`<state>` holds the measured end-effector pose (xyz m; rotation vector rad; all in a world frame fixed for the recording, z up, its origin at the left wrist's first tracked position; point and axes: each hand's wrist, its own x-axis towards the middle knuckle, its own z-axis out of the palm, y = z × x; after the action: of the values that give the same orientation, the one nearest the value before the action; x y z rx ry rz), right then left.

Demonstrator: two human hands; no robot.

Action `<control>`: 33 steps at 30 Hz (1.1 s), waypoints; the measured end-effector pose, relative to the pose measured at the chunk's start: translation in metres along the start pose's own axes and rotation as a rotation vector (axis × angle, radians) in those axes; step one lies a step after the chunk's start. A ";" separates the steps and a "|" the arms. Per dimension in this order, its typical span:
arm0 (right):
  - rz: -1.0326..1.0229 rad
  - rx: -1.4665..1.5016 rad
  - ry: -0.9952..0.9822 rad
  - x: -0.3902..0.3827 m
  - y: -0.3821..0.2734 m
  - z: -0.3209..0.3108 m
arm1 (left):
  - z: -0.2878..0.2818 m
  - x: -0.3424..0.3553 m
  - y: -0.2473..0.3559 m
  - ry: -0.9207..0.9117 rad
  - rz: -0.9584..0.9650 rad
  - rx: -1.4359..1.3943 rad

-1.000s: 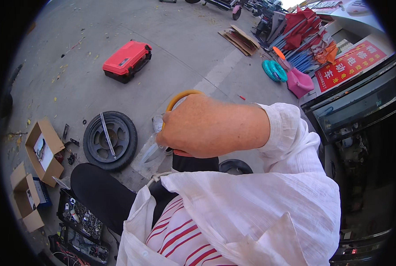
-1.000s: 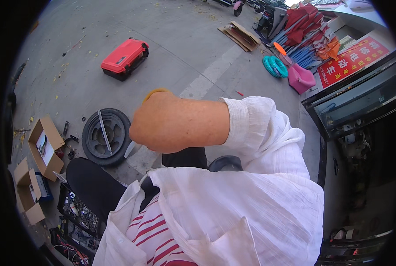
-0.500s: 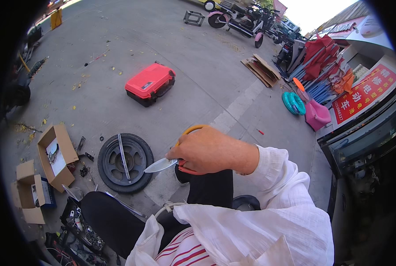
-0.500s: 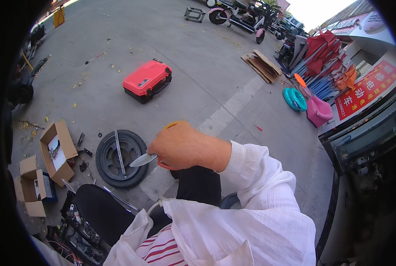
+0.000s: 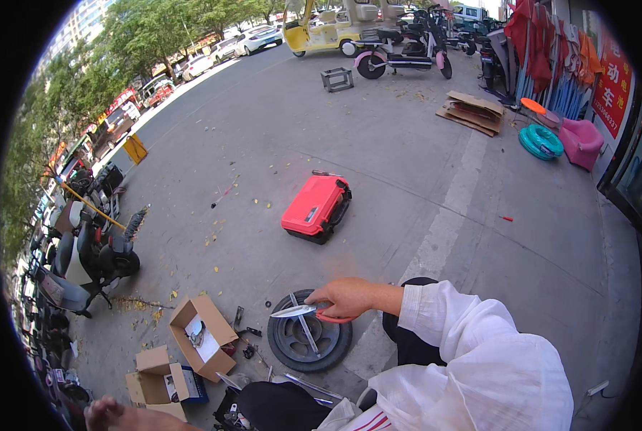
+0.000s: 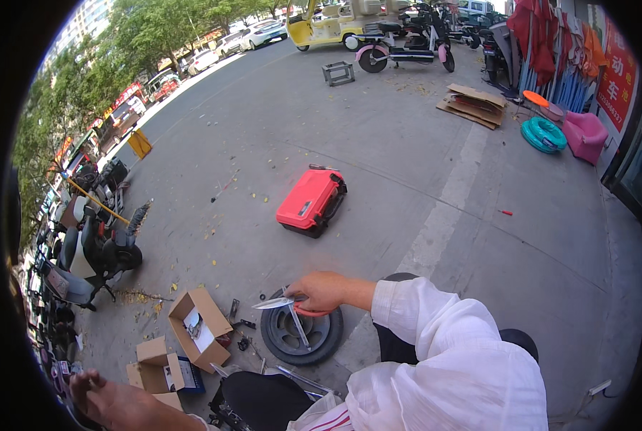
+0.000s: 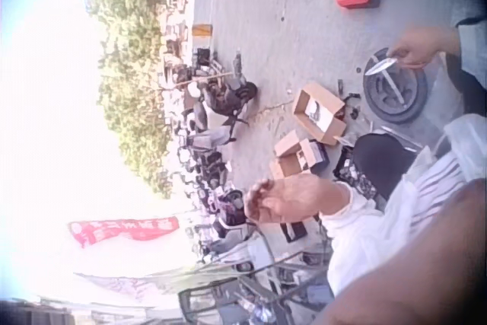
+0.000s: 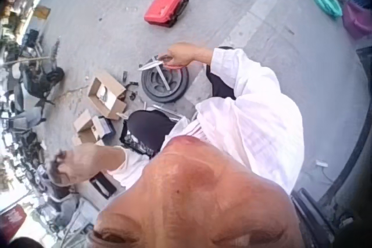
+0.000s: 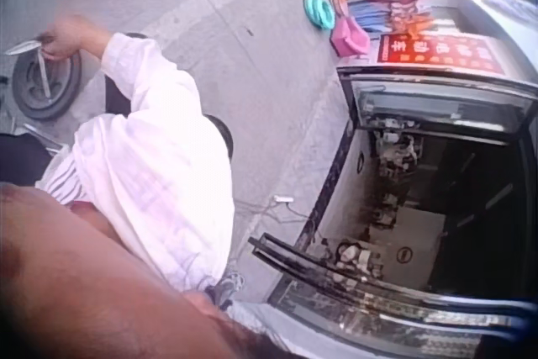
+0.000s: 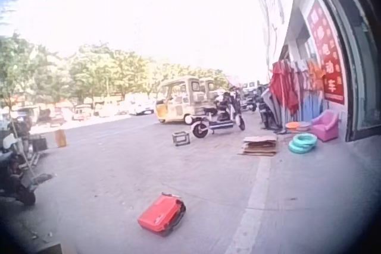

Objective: The person sits on the ground and uses a metal bar to pry a tire off a wheel rim. They then handle a small electrical component with wires and use scissors to cut the wire insulation.

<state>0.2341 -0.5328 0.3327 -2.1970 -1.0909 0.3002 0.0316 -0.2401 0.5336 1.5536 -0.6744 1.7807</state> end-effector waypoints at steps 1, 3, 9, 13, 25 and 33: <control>-0.009 0.055 0.096 -0.001 0.017 0.010 | 0.020 -0.047 -0.015 0.135 -0.490 0.157; 0.068 0.115 0.237 -0.001 0.039 0.017 | 0.055 -0.121 -0.057 0.057 -0.917 0.078; 0.328 0.520 0.551 0.013 0.020 -0.002 | 0.051 -0.212 -0.131 0.016 -1.339 0.069; 0.482 1.157 0.303 0.014 0.021 -0.025 | 0.036 -0.234 -0.148 -0.046 -1.489 0.075; 0.258 0.957 0.396 0.040 0.023 -0.015 | 0.054 -0.234 -0.154 -0.229 -1.673 -0.064; 0.187 0.926 0.438 0.048 0.038 0.000 | 0.066 -0.231 -0.143 -0.376 -1.608 -0.110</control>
<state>0.2874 -0.5122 0.3119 -1.4160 -0.3674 0.3030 0.1989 -0.2327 0.3093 1.5274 0.3596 0.2444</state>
